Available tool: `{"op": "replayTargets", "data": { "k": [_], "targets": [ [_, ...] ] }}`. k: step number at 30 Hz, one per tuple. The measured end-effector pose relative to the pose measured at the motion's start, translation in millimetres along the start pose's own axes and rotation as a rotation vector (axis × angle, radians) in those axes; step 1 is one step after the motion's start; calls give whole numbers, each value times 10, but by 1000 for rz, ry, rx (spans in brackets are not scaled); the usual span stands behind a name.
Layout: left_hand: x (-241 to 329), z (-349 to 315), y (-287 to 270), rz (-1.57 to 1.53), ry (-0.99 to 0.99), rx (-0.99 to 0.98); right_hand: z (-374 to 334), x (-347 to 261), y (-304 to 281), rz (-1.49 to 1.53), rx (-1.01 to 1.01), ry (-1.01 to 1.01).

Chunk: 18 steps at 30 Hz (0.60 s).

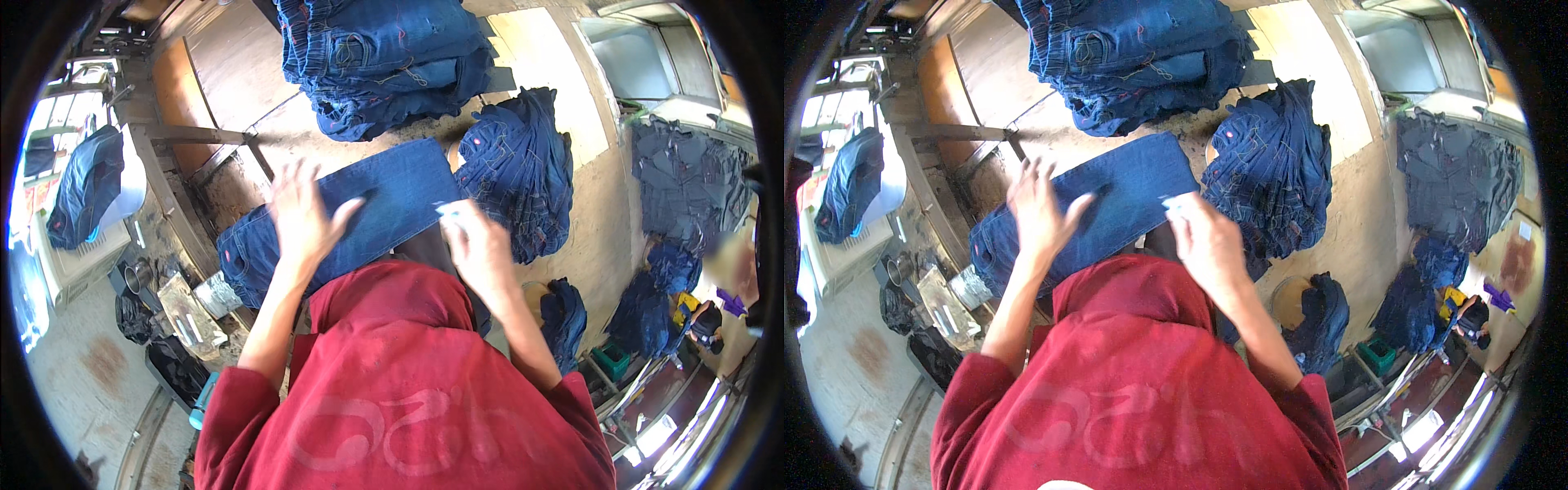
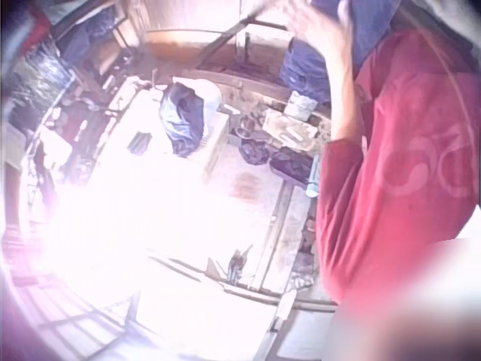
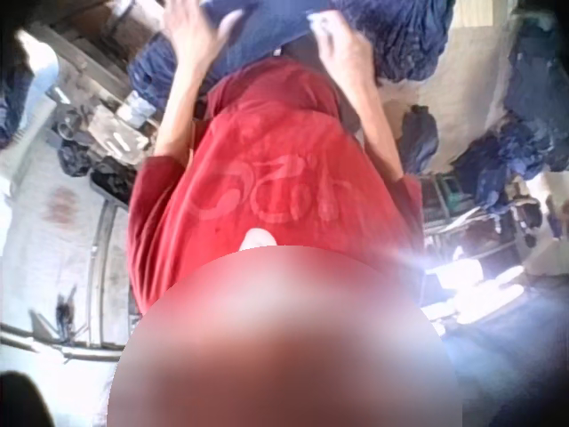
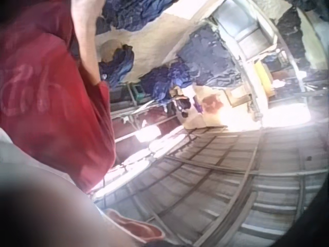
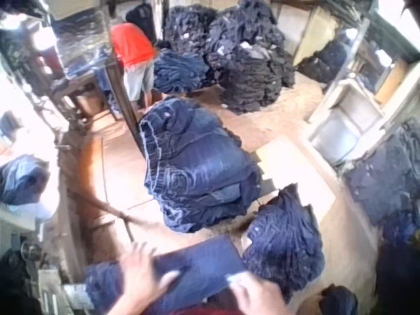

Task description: The person scrapes threads off denim jeans using a small metal tool. They repeatedly pick up jeans from a pile, scrape the surface, and place them back down.

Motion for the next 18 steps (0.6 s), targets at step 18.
{"op": "replayTargets", "data": {
  "k": [18],
  "targets": [
    [90, 1678, 1300, -358, 248, -427, 610, -111, 1426, -318, 210, -73]
  ]
}}
Point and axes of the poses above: each hand's wrist, its own z-axis towards the middle knuckle, its own y-axis out of the palm, x = y × z, the point moved 1 cm from there along z, towards the middle knuckle, and after that the axes turned 1 degree about -z, right-handed, at the moved point
